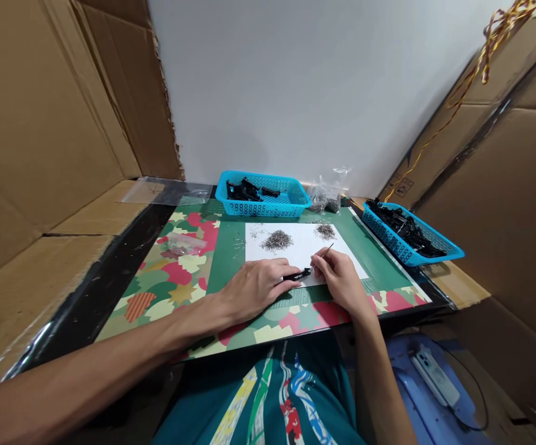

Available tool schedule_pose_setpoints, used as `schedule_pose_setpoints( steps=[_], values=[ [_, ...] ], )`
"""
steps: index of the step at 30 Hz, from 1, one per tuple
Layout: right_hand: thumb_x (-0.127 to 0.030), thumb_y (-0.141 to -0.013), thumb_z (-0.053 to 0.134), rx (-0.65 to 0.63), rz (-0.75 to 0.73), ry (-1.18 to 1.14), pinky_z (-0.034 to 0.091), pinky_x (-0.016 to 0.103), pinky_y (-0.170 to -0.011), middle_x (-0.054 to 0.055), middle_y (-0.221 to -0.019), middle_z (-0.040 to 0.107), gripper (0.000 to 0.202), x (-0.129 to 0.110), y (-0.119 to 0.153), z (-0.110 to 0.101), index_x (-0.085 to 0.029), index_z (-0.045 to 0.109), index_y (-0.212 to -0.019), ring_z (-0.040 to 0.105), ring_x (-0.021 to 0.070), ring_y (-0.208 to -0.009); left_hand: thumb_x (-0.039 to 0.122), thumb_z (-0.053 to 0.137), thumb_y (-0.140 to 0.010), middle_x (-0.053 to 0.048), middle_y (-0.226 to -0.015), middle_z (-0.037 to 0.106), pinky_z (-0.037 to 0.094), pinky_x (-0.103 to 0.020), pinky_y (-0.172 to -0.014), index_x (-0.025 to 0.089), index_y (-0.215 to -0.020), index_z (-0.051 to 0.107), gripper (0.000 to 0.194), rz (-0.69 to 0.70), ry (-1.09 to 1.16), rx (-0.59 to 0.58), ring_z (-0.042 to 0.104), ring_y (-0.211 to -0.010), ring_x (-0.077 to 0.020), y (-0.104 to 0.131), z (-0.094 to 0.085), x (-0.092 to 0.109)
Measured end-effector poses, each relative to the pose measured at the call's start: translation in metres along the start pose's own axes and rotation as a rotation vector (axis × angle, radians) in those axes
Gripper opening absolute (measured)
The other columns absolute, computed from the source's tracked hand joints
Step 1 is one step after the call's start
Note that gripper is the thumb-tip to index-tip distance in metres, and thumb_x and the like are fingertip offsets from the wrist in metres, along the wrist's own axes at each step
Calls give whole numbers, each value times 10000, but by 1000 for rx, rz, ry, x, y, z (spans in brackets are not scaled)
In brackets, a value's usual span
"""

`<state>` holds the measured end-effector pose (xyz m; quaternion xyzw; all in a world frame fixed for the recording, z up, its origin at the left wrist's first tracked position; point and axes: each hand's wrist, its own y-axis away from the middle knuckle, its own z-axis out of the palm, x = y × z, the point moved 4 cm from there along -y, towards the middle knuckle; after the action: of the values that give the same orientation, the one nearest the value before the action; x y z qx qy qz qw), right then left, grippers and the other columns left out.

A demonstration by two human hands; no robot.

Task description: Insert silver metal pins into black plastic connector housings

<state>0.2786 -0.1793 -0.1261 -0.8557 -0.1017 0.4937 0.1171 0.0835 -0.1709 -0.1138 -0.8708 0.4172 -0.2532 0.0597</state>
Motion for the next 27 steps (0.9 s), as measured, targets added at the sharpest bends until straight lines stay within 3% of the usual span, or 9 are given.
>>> schedule_pose_setpoints(
  steps=[10,22,27],
  values=[
    [-348,-1032,562,7,-28,84,391,293,-665,-6,-643,615,306,1,1,0,-206,608,-766,538,163,-609,328,600,-1075,-54,-1127,778,516,-287,-794,216,-1363,716,331,47,26,-26,727,-966,-209,0,4,-1],
    [-300,-1010,571,-55,-58,118,394,289,-665,-1,-627,623,323,-4,-2,0,-204,595,-703,551,161,-607,339,650,-1049,-46,-1153,803,526,-322,-883,211,-1280,760,286,-22,139,0,732,-1019,-224,-2,2,-2],
    [-402,-1045,556,-16,-42,31,401,288,-641,4,-656,628,366,-1,-1,0,-203,609,-742,556,161,-611,338,638,-1050,-50,-1146,783,526,-313,-830,215,-1268,762,279,-43,133,21,713,-984,-218,-2,1,-3]
  ],
)
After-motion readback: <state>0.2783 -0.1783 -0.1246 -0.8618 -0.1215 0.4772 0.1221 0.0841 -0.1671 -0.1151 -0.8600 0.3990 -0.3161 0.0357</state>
